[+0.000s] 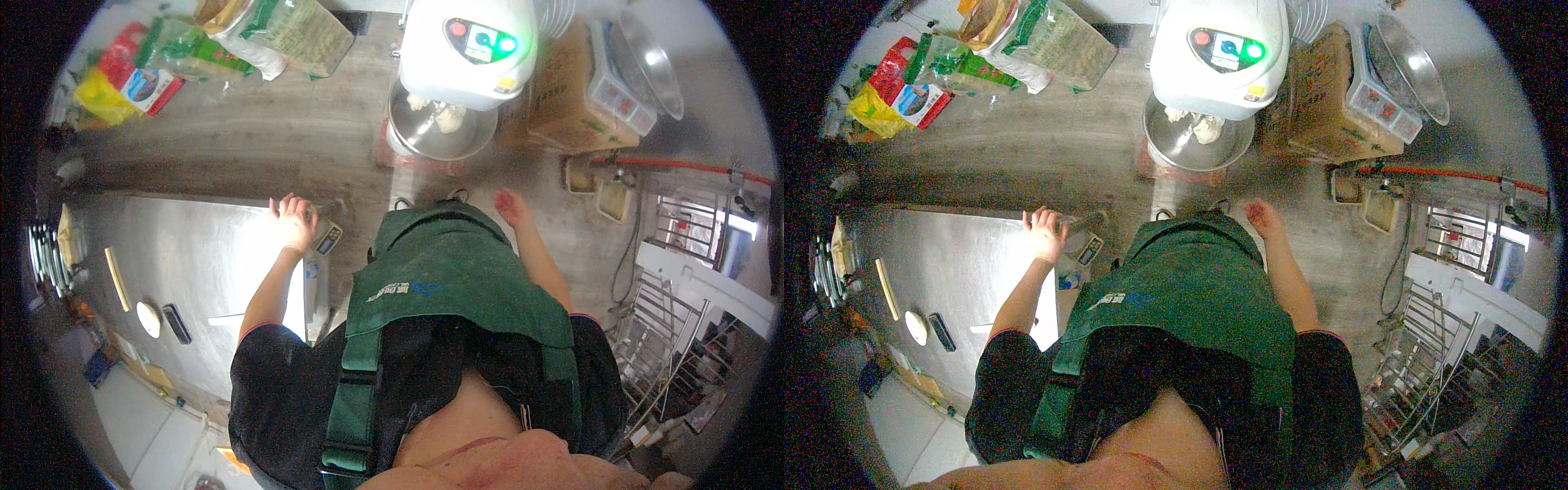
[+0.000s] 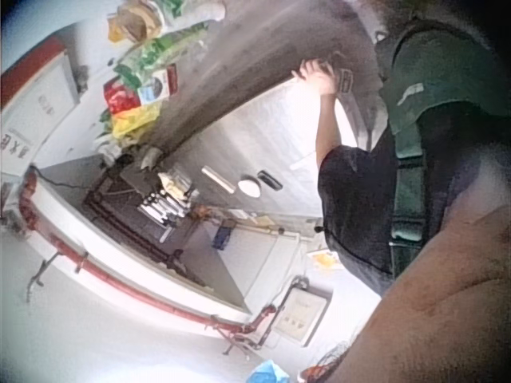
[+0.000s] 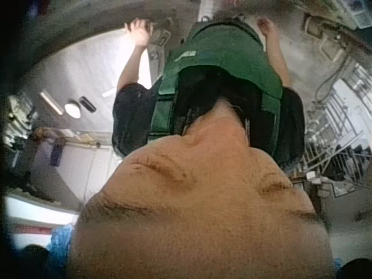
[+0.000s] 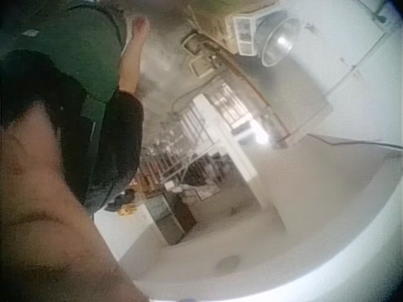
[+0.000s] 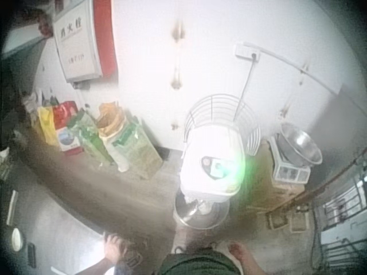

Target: The person operates a stand mixer, then removes a metal bowl and pours its contents into the mixer. They continue to scrape and mix the dough inside the mixer bowl by hand.

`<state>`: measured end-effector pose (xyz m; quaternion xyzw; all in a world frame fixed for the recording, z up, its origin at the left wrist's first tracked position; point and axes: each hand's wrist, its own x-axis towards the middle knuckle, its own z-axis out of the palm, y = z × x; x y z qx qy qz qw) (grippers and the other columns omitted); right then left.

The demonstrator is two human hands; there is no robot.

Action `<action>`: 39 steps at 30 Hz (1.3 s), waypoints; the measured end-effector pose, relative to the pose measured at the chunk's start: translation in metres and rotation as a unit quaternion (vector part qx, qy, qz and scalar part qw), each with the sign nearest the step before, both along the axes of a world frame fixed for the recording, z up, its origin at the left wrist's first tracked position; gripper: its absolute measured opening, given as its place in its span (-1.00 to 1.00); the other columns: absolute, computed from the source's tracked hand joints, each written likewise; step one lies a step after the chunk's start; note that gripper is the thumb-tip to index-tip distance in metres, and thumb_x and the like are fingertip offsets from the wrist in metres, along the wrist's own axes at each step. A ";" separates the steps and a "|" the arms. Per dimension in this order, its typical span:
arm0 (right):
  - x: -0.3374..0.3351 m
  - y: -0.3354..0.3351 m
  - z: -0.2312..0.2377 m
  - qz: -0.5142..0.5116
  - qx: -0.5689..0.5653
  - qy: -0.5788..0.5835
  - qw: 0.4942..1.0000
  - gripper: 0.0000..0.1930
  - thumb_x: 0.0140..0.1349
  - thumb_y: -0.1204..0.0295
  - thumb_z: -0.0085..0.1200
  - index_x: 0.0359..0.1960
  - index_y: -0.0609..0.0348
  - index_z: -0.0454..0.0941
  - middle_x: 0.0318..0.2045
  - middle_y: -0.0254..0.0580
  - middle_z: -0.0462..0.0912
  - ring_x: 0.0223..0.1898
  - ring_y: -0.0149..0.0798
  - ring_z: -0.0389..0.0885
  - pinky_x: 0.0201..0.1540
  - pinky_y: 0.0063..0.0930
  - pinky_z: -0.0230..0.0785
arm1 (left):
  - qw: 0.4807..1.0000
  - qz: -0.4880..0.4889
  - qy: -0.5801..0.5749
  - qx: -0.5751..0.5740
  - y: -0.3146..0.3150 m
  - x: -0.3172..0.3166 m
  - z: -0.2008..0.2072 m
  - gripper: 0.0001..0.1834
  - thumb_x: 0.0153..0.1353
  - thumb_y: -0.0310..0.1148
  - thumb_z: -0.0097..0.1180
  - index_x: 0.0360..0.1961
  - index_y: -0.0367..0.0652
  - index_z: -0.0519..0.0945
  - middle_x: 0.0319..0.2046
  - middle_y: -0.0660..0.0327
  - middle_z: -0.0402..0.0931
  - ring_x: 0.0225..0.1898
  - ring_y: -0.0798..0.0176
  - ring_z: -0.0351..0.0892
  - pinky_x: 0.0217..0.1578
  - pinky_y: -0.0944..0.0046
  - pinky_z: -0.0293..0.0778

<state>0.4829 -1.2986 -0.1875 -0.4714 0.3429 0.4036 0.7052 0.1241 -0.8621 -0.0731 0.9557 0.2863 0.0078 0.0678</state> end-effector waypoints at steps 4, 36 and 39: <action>0.007 -0.022 -0.012 -0.013 0.000 0.000 1.000 -0.79 0.26 0.36 0.06 -0.21 0.28 0.52 -0.30 -0.05 0.63 -0.26 -0.12 0.60 -0.20 -0.36 0.54 | 1.000 -0.003 -0.007 0.003 0.000 0.008 -0.006 -0.79 0.03 -0.22 0.21 -0.28 0.05 0.58 -0.14 0.30 0.53 0.18 0.15 0.33 0.31 -0.22 -0.19; -0.041 -0.069 -0.030 -0.085 -0.024 0.049 0.995 -0.78 0.26 0.36 0.06 -0.16 0.24 0.48 -0.28 -0.04 0.61 -0.25 -0.09 0.61 -0.20 -0.29 0.55 | 0.998 -0.002 0.064 0.015 -0.006 0.011 0.017 -0.79 0.06 -0.22 0.17 -0.25 0.04 0.59 -0.16 0.29 0.52 0.09 0.18 0.37 0.31 -0.11 -0.12; -0.037 -0.069 -0.029 -0.074 -0.038 0.047 0.995 -0.80 0.24 0.32 0.06 -0.18 0.15 0.50 -0.32 -0.09 0.63 -0.25 -0.10 0.63 -0.25 -0.25 0.55 | 0.999 -0.002 0.048 0.016 -0.005 0.013 0.012 -0.79 0.04 -0.22 0.18 -0.26 0.04 0.60 -0.18 0.29 0.52 0.08 0.18 0.38 0.31 -0.11 -0.10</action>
